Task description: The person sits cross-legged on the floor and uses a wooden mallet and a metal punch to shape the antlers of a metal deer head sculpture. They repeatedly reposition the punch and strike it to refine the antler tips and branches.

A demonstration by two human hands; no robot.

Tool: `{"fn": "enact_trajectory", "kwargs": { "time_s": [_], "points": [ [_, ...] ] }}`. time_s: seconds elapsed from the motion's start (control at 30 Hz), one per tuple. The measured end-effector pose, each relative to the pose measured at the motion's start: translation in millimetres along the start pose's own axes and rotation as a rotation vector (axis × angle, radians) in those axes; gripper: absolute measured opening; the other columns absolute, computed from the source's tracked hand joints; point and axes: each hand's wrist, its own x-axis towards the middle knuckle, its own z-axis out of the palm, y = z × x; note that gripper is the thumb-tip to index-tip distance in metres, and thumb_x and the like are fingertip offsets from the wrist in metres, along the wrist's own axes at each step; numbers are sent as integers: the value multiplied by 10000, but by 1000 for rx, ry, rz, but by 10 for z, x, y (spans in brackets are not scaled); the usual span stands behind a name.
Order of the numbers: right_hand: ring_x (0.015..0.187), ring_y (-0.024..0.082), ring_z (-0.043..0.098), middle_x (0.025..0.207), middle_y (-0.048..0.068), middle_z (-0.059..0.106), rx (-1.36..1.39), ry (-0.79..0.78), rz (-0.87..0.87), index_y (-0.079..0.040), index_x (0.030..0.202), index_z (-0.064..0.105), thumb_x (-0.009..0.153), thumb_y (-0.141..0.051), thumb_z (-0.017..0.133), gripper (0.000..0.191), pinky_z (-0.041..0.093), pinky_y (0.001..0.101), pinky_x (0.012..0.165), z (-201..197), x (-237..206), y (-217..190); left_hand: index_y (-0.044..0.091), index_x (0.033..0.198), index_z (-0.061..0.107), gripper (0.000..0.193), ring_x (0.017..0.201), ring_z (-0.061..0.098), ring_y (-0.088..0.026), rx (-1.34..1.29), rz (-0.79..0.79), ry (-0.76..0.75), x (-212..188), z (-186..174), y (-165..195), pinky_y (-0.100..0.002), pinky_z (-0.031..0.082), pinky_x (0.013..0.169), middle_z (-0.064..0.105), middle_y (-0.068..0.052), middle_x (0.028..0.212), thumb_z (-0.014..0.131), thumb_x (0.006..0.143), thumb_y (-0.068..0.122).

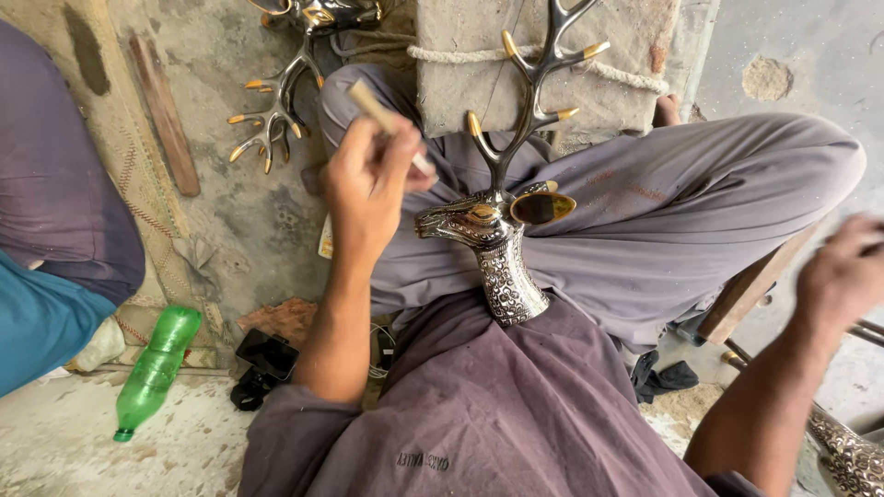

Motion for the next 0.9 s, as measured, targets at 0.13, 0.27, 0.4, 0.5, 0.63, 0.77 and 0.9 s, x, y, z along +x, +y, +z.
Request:
{"fn": "enact_trajectory", "kwargs": {
  "time_s": [0.13, 0.27, 0.4, 0.5, 0.63, 0.77, 0.9],
  "points": [
    [1125, 495, 515, 1257, 388, 488, -315, -205, 245, 58, 1344, 565, 982, -294, 719, 527, 461, 589, 904, 461, -241, 214, -25, 1209, 558, 281, 822, 731, -117, 61, 209, -119, 448, 414, 16, -260, 655, 695, 720, -79, 994, 740, 1026, 87],
    [1174, 501, 522, 1265, 379, 526, -339, -31, 379, 91, 1331, 562, 923, -305, 759, 602, 474, 584, 954, 546, -374, 94, -2, 1158, 614, 245, 810, 782, -114, 157, 352, -167, 789, 751, 26, -244, 672, 691, 763, -61, 961, 769, 1006, 112],
    [1185, 467, 551, 1232, 345, 605, -401, -207, 582, 161, 1239, 560, 903, -339, 786, 644, 483, 552, 1004, 402, -274, 79, 22, 1048, 639, 227, 742, 785, -104, 244, 444, -175, 978, 946, -8, -249, 645, 655, 786, -33, 881, 804, 984, 166],
    [1014, 437, 638, 1095, 318, 652, -446, -335, 589, 152, 1150, 604, 889, -318, 804, 573, 552, 513, 889, 302, -166, 202, 29, 1023, 635, 257, 687, 779, -102, 324, 506, -198, 1067, 1012, -41, -252, 622, 608, 782, -18, 833, 818, 954, 195],
    [734, 311, 671, 982, 267, 662, 14, -90, 665, 43, 1314, 484, 1006, -186, 612, 404, 625, 447, 609, 156, -63, 345, 37, 1018, 628, 247, 674, 719, -181, 502, 733, -177, 1097, 1060, -75, -329, 533, 600, 727, -43, 797, 823, 936, 164],
    [717, 310, 664, 964, 263, 662, 291, -124, 156, 48, 1290, 496, 998, -157, 614, 375, 612, 442, 598, -196, 87, 247, 37, 1018, 593, 281, 704, 669, -262, 573, 782, -161, 1097, 1099, -102, -397, 510, 659, 677, -65, 785, 830, 916, 149],
    [700, 309, 657, 947, 260, 662, 311, -116, -301, 54, 1266, 508, 990, -127, 616, 347, 599, 437, 587, -401, 340, -281, 53, 1056, 583, 314, 751, 679, -282, 625, 818, -164, 1089, 1117, -97, -404, 519, 681, 688, -76, 821, 841, 906, 151]
  ]
}}
